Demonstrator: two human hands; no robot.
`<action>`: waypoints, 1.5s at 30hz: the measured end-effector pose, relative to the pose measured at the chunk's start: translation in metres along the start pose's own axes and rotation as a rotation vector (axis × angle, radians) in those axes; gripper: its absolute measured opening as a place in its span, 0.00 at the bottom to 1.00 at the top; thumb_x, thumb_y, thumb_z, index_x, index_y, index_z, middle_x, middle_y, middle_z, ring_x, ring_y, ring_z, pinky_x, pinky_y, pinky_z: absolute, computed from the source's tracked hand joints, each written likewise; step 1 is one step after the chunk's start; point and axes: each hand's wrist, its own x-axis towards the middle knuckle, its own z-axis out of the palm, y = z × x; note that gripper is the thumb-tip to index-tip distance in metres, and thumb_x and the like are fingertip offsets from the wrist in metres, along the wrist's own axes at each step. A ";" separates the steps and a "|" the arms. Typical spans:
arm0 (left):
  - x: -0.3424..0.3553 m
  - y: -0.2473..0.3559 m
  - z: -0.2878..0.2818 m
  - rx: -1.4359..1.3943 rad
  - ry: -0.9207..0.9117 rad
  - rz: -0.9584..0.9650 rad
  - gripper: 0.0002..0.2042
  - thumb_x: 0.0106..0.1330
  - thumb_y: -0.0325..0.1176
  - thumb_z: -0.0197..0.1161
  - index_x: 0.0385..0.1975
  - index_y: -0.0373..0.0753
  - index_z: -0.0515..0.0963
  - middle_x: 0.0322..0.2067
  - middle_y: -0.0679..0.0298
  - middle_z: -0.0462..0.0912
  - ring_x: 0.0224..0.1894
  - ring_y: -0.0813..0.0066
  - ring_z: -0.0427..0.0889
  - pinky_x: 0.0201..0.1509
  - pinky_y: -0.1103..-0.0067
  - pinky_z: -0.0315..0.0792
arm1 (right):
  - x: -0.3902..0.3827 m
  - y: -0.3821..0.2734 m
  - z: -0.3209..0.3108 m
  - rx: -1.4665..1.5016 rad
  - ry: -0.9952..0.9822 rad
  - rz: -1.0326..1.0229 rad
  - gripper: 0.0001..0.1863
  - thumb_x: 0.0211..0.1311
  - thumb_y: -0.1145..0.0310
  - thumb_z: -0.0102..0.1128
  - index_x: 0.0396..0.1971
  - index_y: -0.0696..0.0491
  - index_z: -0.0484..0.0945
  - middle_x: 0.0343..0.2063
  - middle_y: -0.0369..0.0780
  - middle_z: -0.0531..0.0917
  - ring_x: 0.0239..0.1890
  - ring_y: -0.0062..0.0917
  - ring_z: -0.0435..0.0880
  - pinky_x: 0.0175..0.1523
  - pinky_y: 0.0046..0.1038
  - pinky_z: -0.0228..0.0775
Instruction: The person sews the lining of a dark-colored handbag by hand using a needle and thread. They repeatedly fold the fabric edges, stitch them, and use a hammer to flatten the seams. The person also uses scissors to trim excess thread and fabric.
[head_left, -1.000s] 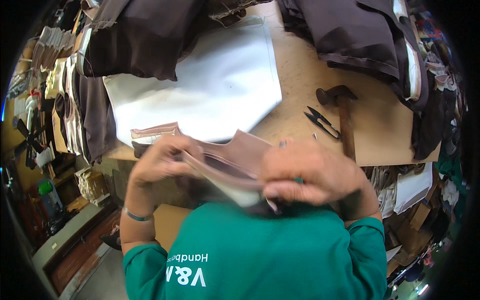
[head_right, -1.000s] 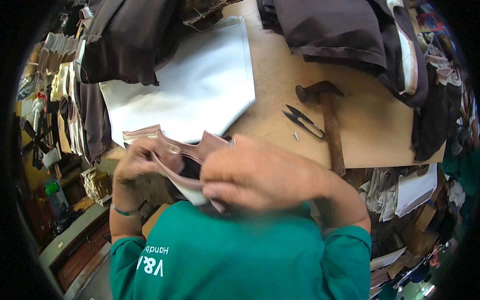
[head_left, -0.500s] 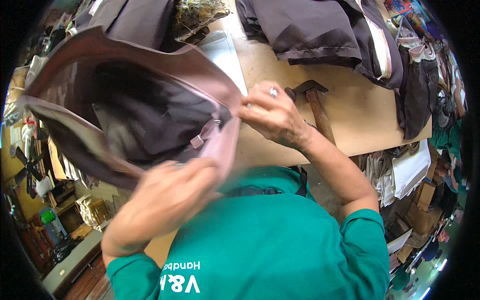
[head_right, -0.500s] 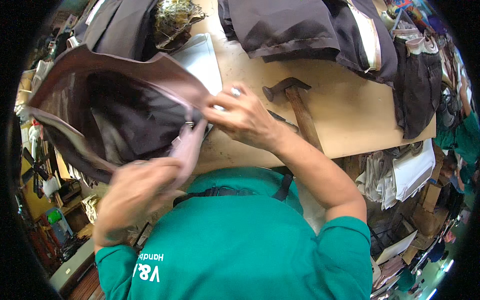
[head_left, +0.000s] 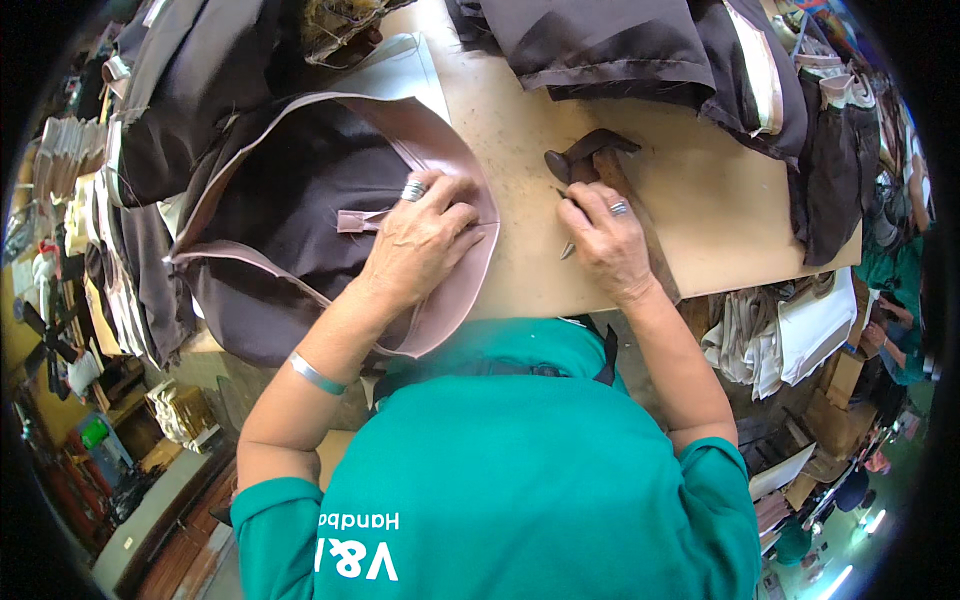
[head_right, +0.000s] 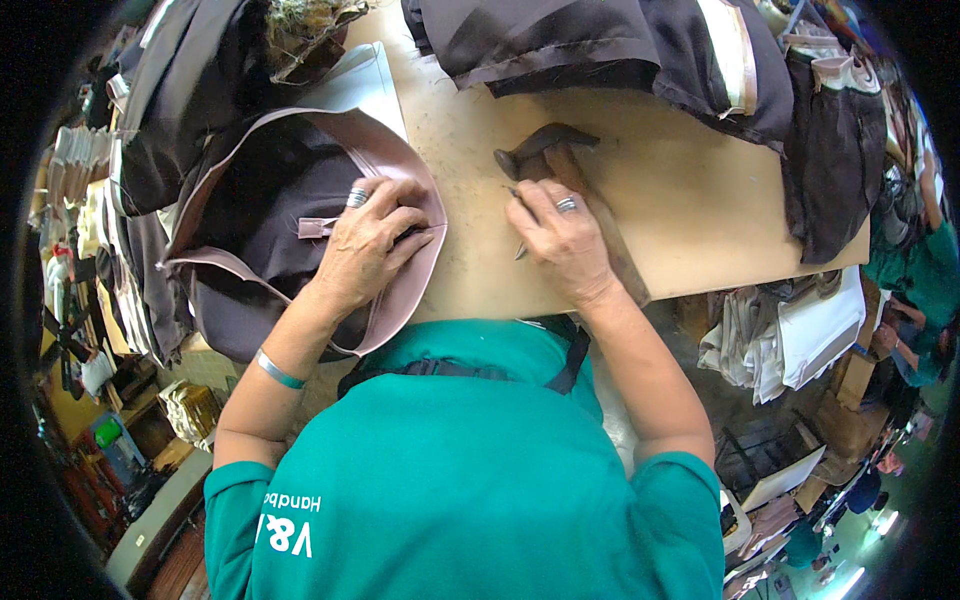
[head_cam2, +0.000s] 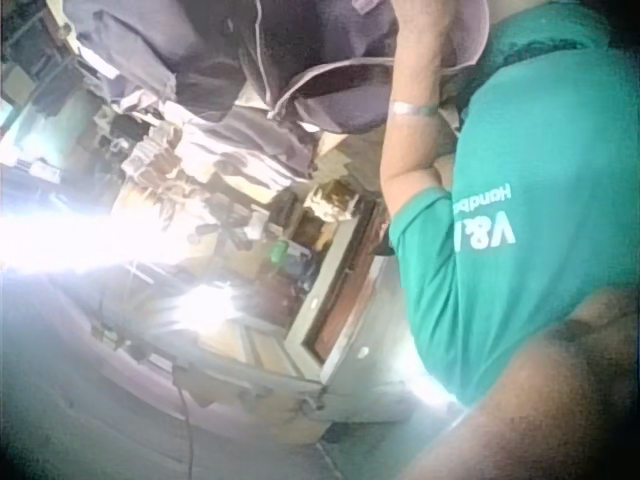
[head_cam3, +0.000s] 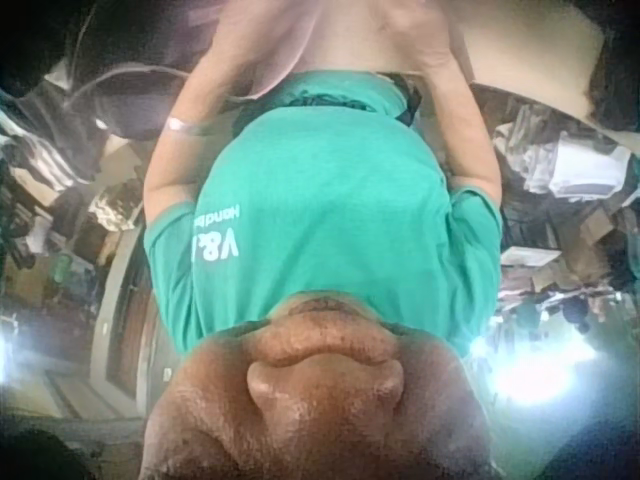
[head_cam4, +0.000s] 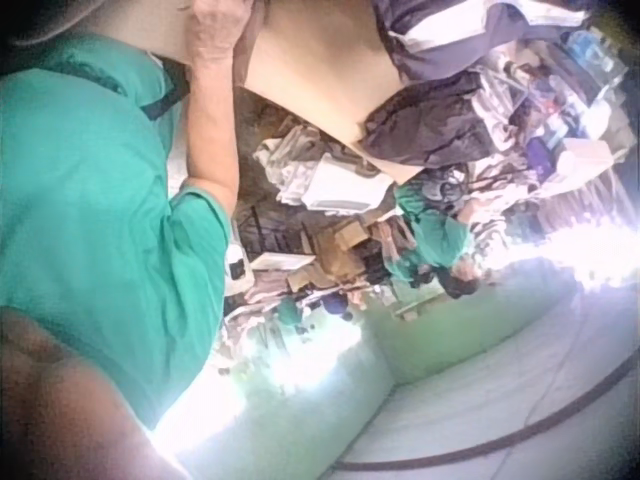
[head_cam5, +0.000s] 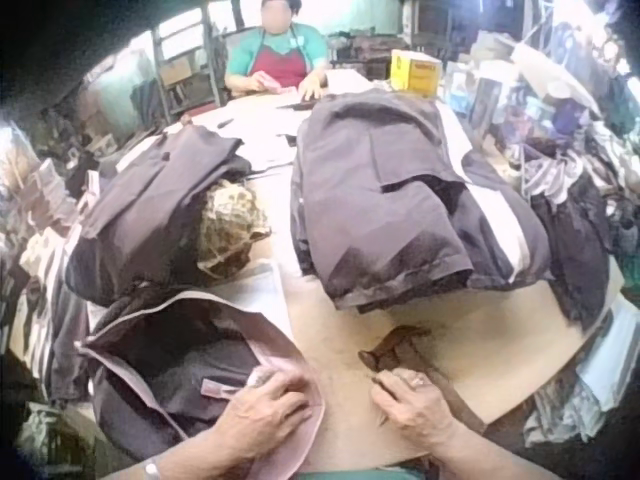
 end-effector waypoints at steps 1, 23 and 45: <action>-0.001 0.000 -0.006 0.033 -0.024 0.016 0.13 0.48 0.33 0.63 0.34 0.37 0.74 0.46 0.58 0.71 0.52 0.57 0.66 0.53 0.70 0.63 | -0.001 0.004 -0.005 0.053 0.043 -0.002 0.11 0.43 0.72 0.55 0.32 0.54 0.73 0.35 0.38 0.74 0.40 0.30 0.74 0.44 0.31 0.67; -0.002 0.013 0.020 -0.114 0.191 -0.297 0.28 0.39 0.31 0.70 0.42 0.35 0.64 0.47 0.53 0.69 0.52 0.53 0.66 0.54 0.68 0.63 | 0.050 -0.027 -0.047 0.015 -0.049 0.107 0.28 0.50 0.75 0.53 0.54 0.44 0.66 0.23 0.37 0.73 0.20 0.27 0.75 0.25 0.28 0.69; 0.001 0.020 0.017 -0.006 0.034 -0.288 0.14 0.44 0.34 0.67 0.24 0.31 0.73 0.55 0.41 0.60 0.57 0.46 0.59 0.58 0.67 0.60 | 0.016 -0.036 -0.036 -0.022 -0.169 0.174 0.26 0.51 0.73 0.52 0.54 0.44 0.67 0.20 0.36 0.70 0.20 0.27 0.74 0.26 0.28 0.69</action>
